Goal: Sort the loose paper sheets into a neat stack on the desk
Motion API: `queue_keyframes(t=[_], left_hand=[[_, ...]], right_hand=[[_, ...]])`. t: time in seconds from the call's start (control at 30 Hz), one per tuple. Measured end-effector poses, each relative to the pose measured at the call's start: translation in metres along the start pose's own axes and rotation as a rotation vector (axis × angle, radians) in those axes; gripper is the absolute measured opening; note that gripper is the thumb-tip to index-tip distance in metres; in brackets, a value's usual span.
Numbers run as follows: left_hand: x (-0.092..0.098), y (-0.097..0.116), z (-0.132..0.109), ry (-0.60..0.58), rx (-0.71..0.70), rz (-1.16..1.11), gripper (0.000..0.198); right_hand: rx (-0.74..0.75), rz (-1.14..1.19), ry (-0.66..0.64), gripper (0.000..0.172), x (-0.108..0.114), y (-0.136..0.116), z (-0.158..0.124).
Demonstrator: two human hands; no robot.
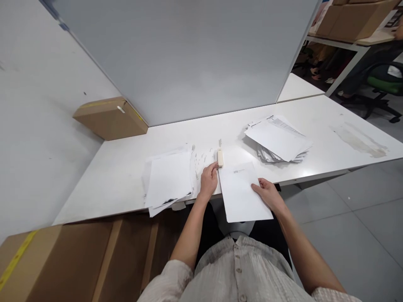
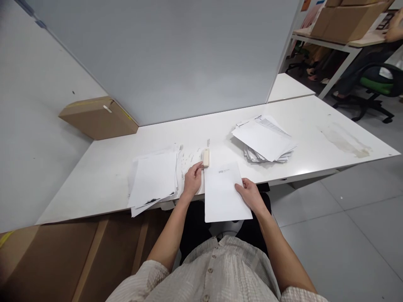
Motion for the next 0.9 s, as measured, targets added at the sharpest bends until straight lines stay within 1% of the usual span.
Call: queue_keyframes(t=[0.23, 0.37, 0.43, 0.53, 0.6, 0.9], left_hand=[[-0.003, 0.008, 0.000, -0.050, -0.081, 0.069, 0.034], [-0.007, 0.013, -0.002, -0.094, -0.194, 0.211, 0.041], [-0.009, 0.013, -0.003, -0.126, -0.222, 0.305, 0.047], [-0.012, 0.010, -0.004, -0.157, -0.240, 0.429, 0.052], [-0.013, 0.008, -0.004, -0.157, -0.246, 0.470, 0.052], [-0.013, 0.010, -0.004, -0.157, -0.258, 0.488, 0.055]], right_hand=[[-0.024, 0.027, 0.007, 0.025, -0.002, 0.002, 0.005], [-0.010, 0.024, 0.008, 0.026, 0.000, 0.006, 0.010], [0.001, 0.001, 0.014, 0.027, 0.002, 0.007, 0.012], [-0.002, -0.013, 0.003, 0.027, 0.004, 0.006, 0.014], [-0.017, -0.007, -0.015, 0.027, 0.004, 0.005, 0.015], [-0.035, 0.011, -0.021, 0.025, 0.003, 0.003, 0.016]])
Point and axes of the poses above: each hand's wrist, its own z-axis towards the middle knuckle, its own x-axis out of the back of the hand, y = z × x, the point moved 6 cm from there along z, towards the middle knuckle, and after that the axes turned 1 degree about x, right-handed, at the moved point
